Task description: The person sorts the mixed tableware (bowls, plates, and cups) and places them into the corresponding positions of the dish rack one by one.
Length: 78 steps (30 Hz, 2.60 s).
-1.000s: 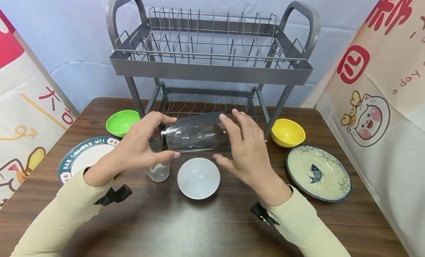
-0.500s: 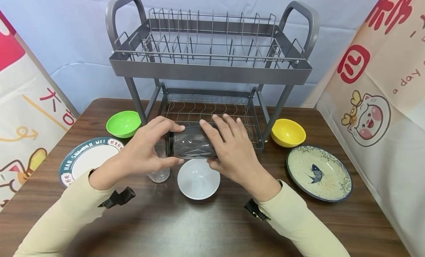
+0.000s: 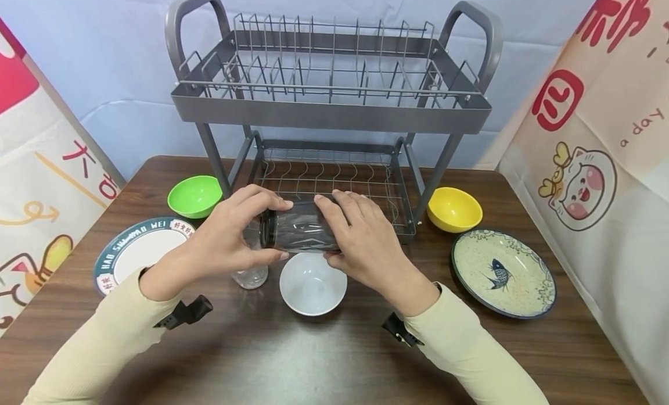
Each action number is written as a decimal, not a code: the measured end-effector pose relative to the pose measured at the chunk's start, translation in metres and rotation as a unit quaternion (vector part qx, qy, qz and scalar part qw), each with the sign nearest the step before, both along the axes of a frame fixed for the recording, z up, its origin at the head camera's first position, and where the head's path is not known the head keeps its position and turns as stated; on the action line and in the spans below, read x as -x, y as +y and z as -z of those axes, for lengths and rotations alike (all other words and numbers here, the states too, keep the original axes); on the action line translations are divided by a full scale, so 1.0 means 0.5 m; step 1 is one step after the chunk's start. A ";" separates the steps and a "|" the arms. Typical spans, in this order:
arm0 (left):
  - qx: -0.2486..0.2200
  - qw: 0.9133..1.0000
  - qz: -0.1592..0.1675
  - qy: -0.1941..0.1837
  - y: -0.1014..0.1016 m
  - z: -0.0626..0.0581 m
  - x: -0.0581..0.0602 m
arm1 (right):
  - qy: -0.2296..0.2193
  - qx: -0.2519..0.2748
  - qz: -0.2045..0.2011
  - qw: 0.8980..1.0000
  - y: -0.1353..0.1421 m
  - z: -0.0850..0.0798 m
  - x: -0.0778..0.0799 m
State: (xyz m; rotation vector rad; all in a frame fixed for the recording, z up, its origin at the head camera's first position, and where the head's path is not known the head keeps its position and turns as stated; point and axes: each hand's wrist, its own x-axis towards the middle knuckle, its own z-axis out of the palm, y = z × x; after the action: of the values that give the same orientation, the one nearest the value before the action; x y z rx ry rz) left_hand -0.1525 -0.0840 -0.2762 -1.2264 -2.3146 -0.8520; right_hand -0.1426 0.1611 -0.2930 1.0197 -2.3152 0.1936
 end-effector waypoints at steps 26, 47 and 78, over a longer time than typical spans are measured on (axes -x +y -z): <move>0.019 0.999 0.006 -0.033 -0.002 -0.014 -0.002 | -0.009 0.041 -0.030 0.999 0.002 0.007 0.005; 0.015 0.997 0.008 -0.072 -0.036 -0.029 -0.003 | -0.055 0.080 -0.015 0.995 0.025 0.034 0.011; -0.229 0.969 -0.097 0.007 -0.093 -0.015 0.033 | -0.282 0.257 0.002 0.924 0.028 0.045 0.028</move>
State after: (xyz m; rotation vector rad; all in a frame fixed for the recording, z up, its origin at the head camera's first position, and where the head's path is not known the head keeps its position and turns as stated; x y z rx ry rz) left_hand -0.1691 -0.1307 -0.2688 -0.7917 -2.0224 -1.2102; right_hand -0.1565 0.1753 -0.3154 0.7440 -2.5339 1.1614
